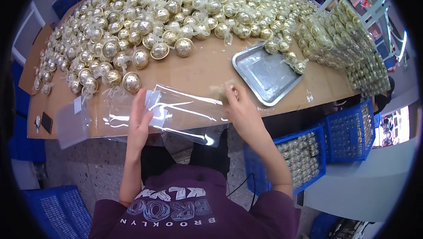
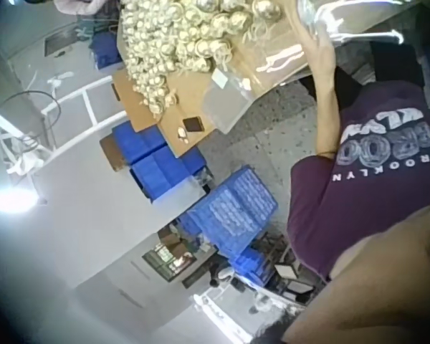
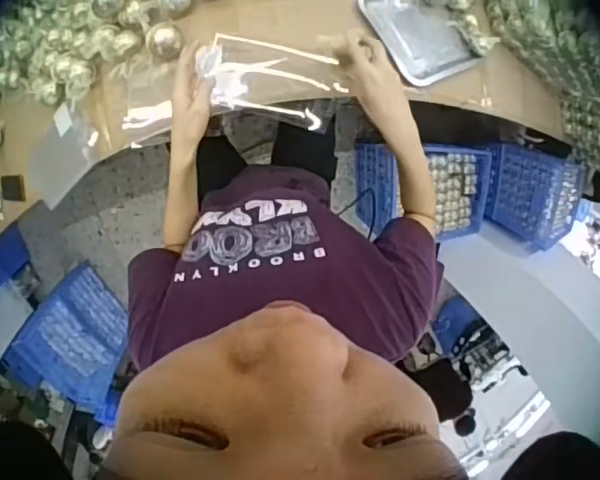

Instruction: Packaging gold-colored ball ornaments into plastic bags and placing them on a tray.

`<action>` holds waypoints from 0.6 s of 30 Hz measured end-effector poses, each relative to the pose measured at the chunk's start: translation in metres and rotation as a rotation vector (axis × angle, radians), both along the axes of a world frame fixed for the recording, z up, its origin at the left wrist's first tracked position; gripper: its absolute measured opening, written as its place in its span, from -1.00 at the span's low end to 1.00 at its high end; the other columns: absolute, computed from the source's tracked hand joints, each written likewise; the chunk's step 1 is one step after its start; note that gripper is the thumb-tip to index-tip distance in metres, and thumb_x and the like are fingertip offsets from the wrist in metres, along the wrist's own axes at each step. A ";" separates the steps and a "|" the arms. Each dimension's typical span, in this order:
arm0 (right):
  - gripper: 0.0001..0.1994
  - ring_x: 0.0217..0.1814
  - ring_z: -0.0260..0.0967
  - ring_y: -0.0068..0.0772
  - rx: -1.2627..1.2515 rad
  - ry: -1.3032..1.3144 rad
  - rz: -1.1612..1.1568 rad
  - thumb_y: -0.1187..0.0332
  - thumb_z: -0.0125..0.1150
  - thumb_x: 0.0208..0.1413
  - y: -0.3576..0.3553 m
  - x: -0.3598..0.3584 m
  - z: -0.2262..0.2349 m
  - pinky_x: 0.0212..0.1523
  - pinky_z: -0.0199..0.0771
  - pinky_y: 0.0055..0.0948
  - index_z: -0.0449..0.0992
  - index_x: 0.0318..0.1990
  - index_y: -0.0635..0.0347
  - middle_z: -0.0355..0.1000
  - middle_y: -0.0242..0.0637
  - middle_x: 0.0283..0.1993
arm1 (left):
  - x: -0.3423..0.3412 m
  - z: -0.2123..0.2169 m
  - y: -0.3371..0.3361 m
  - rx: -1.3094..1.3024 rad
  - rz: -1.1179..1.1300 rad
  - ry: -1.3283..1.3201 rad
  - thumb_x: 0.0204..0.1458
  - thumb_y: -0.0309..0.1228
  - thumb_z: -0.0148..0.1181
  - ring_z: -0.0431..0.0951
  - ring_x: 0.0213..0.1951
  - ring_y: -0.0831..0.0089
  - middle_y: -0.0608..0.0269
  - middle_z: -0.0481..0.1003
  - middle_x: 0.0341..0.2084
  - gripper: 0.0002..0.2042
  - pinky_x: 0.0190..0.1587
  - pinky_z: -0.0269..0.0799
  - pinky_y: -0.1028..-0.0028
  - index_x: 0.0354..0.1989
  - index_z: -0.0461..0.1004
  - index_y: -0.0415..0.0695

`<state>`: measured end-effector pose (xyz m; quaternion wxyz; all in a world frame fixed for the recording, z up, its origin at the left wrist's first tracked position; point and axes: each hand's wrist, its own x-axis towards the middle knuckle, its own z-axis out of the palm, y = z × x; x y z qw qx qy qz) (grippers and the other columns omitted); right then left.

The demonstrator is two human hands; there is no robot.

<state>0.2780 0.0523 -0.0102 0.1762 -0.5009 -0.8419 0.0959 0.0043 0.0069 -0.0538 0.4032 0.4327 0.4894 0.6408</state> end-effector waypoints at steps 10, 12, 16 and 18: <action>-0.15 -0.06 0.32 -0.17 0.078 -0.042 0.199 0.52 0.37 -0.18 0.044 0.035 -0.008 -0.04 0.35 -0.31 0.13 0.34 -0.04 0.29 -0.22 -0.06 | -0.001 -0.007 0.002 -0.078 -0.168 0.240 0.21 -0.35 0.01 0.21 0.28 0.25 -0.02 0.27 0.22 -0.56 0.28 0.08 0.37 0.25 0.26 -0.19; -0.17 -0.12 0.29 -0.30 -0.169 0.109 0.133 0.51 0.38 -0.17 0.051 0.038 -0.009 -0.09 0.35 -0.39 0.15 0.34 -0.03 0.28 -0.24 -0.07 | 0.002 0.001 0.000 -0.102 -0.141 0.238 0.21 -0.36 0.01 0.21 0.29 0.25 -0.02 0.26 0.23 -0.55 0.28 0.08 0.37 0.27 0.22 -0.19; -0.25 -0.35 0.15 -0.63 -0.367 0.338 -0.033 0.45 0.39 -0.08 0.051 0.020 -0.018 -0.33 0.29 -0.60 0.20 0.32 0.03 0.27 -0.33 -0.18 | 0.006 -0.002 0.001 -0.112 -0.073 0.177 0.20 -0.38 0.01 0.19 0.29 0.24 -0.03 0.24 0.24 -0.49 0.28 0.07 0.36 0.33 0.11 -0.18; -0.24 -0.32 0.24 -0.65 -0.314 0.359 -0.109 0.45 0.39 -0.06 0.053 0.020 -0.029 -0.31 0.35 -0.61 0.16 0.33 0.09 0.34 -0.33 -0.20 | 0.005 -0.006 0.002 -0.098 -0.080 0.212 0.20 -0.40 0.01 0.18 0.29 0.24 -0.04 0.18 0.27 -0.46 0.27 0.10 0.37 0.35 0.06 -0.18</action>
